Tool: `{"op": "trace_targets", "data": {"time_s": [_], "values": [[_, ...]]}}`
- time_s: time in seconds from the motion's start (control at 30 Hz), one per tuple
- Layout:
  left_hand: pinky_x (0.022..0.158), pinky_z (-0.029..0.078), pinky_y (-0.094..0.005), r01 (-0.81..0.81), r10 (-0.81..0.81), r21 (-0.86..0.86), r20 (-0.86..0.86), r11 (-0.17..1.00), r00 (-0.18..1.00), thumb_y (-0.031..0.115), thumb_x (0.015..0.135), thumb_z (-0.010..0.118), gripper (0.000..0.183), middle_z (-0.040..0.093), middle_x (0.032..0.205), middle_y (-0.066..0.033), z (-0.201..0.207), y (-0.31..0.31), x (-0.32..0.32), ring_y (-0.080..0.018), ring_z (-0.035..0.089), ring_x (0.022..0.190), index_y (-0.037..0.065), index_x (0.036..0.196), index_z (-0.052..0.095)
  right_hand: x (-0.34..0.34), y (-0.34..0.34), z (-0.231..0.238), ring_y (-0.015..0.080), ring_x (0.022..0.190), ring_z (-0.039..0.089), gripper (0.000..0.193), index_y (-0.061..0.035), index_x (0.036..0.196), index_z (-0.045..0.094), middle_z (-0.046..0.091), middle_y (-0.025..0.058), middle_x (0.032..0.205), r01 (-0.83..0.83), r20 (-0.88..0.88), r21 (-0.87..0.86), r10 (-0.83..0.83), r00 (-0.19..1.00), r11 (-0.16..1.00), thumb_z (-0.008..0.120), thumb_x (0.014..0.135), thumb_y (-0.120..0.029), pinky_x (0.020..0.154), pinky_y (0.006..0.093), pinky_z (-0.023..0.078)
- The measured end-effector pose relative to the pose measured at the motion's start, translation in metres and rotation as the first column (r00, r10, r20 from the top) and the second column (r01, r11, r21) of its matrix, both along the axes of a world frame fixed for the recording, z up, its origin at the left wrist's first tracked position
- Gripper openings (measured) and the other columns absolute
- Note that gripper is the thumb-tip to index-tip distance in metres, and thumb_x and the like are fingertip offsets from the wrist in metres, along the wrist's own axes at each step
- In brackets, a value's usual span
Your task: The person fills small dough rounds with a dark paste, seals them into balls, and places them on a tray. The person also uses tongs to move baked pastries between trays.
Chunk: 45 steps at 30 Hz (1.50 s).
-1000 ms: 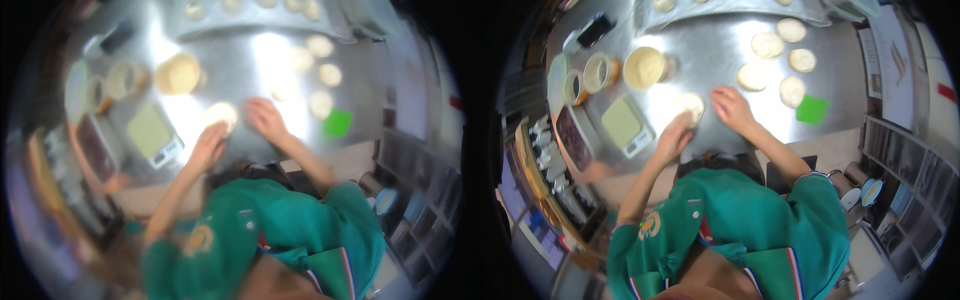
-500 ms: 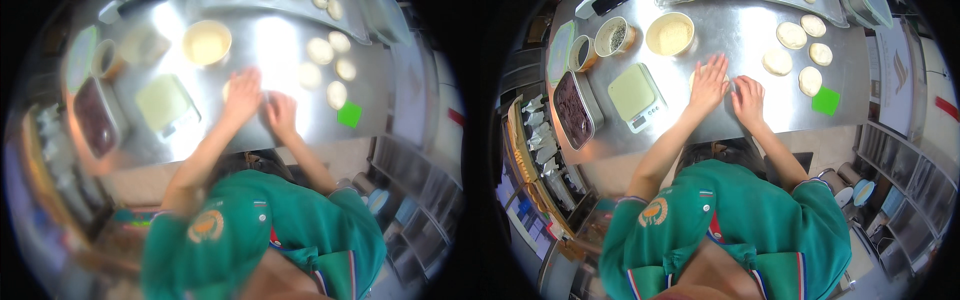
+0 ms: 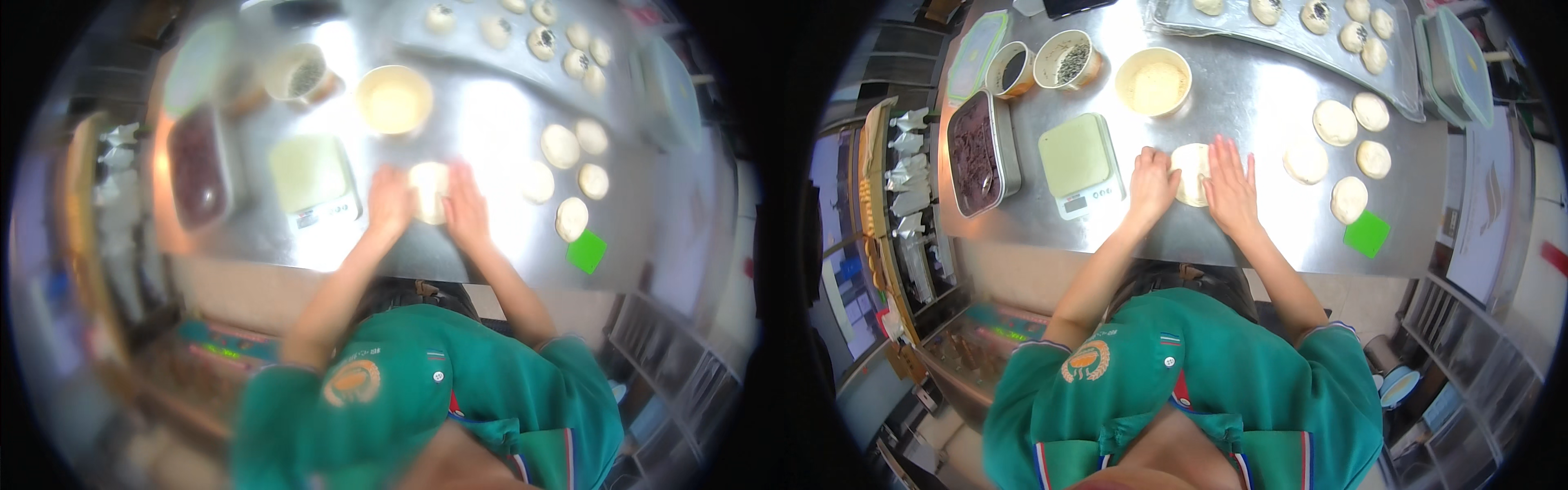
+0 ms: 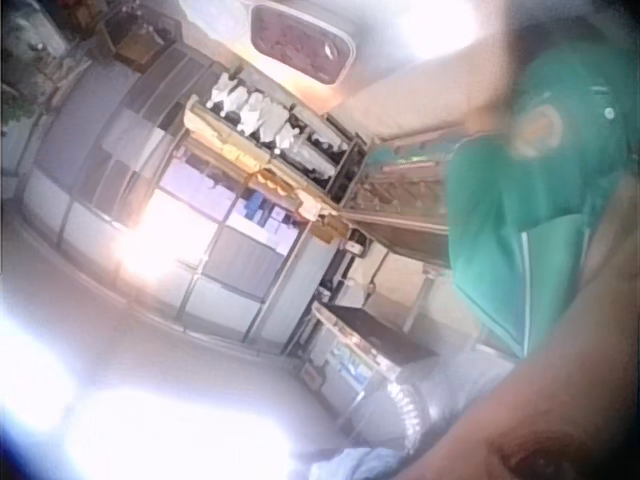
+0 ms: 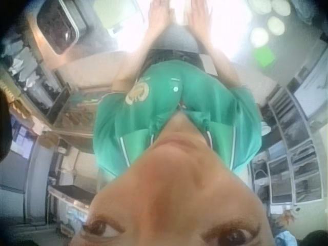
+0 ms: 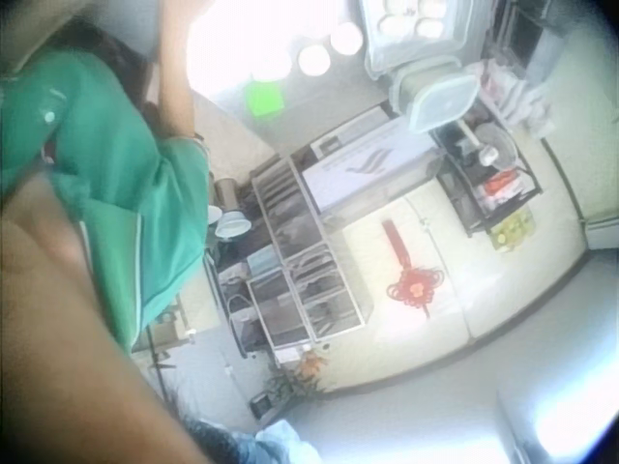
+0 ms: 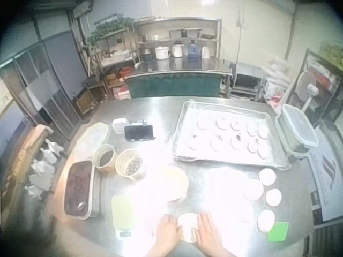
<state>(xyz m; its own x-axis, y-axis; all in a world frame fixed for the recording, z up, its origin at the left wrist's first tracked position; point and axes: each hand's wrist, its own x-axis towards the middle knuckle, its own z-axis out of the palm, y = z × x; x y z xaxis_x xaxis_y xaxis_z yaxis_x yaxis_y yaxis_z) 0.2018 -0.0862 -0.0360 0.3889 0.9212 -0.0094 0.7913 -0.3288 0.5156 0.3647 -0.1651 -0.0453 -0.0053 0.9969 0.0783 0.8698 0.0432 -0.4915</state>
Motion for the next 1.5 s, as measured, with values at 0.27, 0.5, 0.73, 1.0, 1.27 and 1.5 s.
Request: {"op": "trace_targets", "data": {"time_s": [0.27,0.5,0.73,1.0,1.27,1.5], "values": [[0.076,0.05,-0.033,0.175,0.858,-0.929,0.369,0.327,0.356,0.006,0.087,0.065,0.025,0.058,0.109,-0.0098,0.039,-0.008,0.048,-0.0233,0.06,0.092,0.003,0.11,0.055,-0.021,-0.019,-0.004,0.037,0.141,0.032,0.064,-0.0005,0.146,0.033,0.033,0.0215,0.151,0.175,-0.47,-0.049,-0.178,0.864,0.983,0.06,0.091,-0.02,0.115,0.0497,0.022],[0.105,0.038,-0.0376,0.26,0.854,-0.851,0.501,0.456,0.144,0.047,0.102,0.038,0.052,0.055,0.129,-0.0085,0.065,-0.005,-0.009,-0.0239,0.05,0.122,0.006,0.131,0.051,-0.095,0.004,0.074,0.0316,0.136,0.04,0.046,0.0025,0.138,0.044,0.044,0.0189,0.145,0.301,-0.727,0.112,-0.128,0.675,0.947,0.045,0.092,0.0,0.114,0.0413,0.028],[0.106,0.041,-0.0482,0.674,0.908,-0.609,0.259,0.418,-0.329,0.044,0.102,0.034,0.055,0.051,0.137,-0.0187,0.102,0.04,-0.214,-0.0332,0.05,0.125,0.004,0.138,0.045,-0.228,0.071,0.144,0.0344,0.12,0.053,0.04,-0.0002,0.126,0.056,0.054,0.0209,0.131,-0.113,-0.365,0.421,0.282,0.887,0.9,0.056,0.085,-0.001,0.1,0.0405,0.042],[0.115,0.028,-0.0501,0.31,0.479,-0.368,0.728,0.876,-0.489,0.028,0.098,0.038,0.055,0.036,0.148,-0.0243,0.112,0.043,-0.436,-0.0374,0.038,0.136,-0.004,0.143,0.036,-0.321,0.257,0.082,0.018,0.076,0.062,0.037,-0.0014,0.113,0.063,0.064,0.0096,0.095,-0.065,-0.365,0.192,0.133,0.922,0.979,0.073,0.082,-0.019,0.065,0.0316,0.049],[0.113,0.033,-0.0498,0.226,0.54,-0.557,0.5,0.799,-0.678,0.031,0.099,0.037,0.05,0.046,0.143,-0.0179,0.07,0.01,-0.459,-0.0345,0.043,0.133,0.003,0.14,0.044,-0.387,0.271,0.105,0.0241,0.062,0.064,0.023,0.0011,0.087,0.07,0.068,0.0139,0.072,-0.41,-0.511,0.034,0.368,0.776,0.911,0.068,0.086,-0.022,0.059,0.034,0.049],[0.108,0.04,-0.047,0.325,0.799,-0.807,0.273,0.493,-0.535,0.038,0.103,0.035,0.05,0.054,0.135,-0.0139,0.081,0.014,-0.417,-0.0304,0.051,0.125,0.004,0.137,0.046,-0.381,0.229,0.134,0.0333,0.071,0.063,0.017,0.002,0.095,0.068,0.065,0.0165,0.082,-0.639,-0.269,0.126,0.646,0.714,0.759,0.064,0.087,-0.013,0.066,0.0392,0.052]]}}
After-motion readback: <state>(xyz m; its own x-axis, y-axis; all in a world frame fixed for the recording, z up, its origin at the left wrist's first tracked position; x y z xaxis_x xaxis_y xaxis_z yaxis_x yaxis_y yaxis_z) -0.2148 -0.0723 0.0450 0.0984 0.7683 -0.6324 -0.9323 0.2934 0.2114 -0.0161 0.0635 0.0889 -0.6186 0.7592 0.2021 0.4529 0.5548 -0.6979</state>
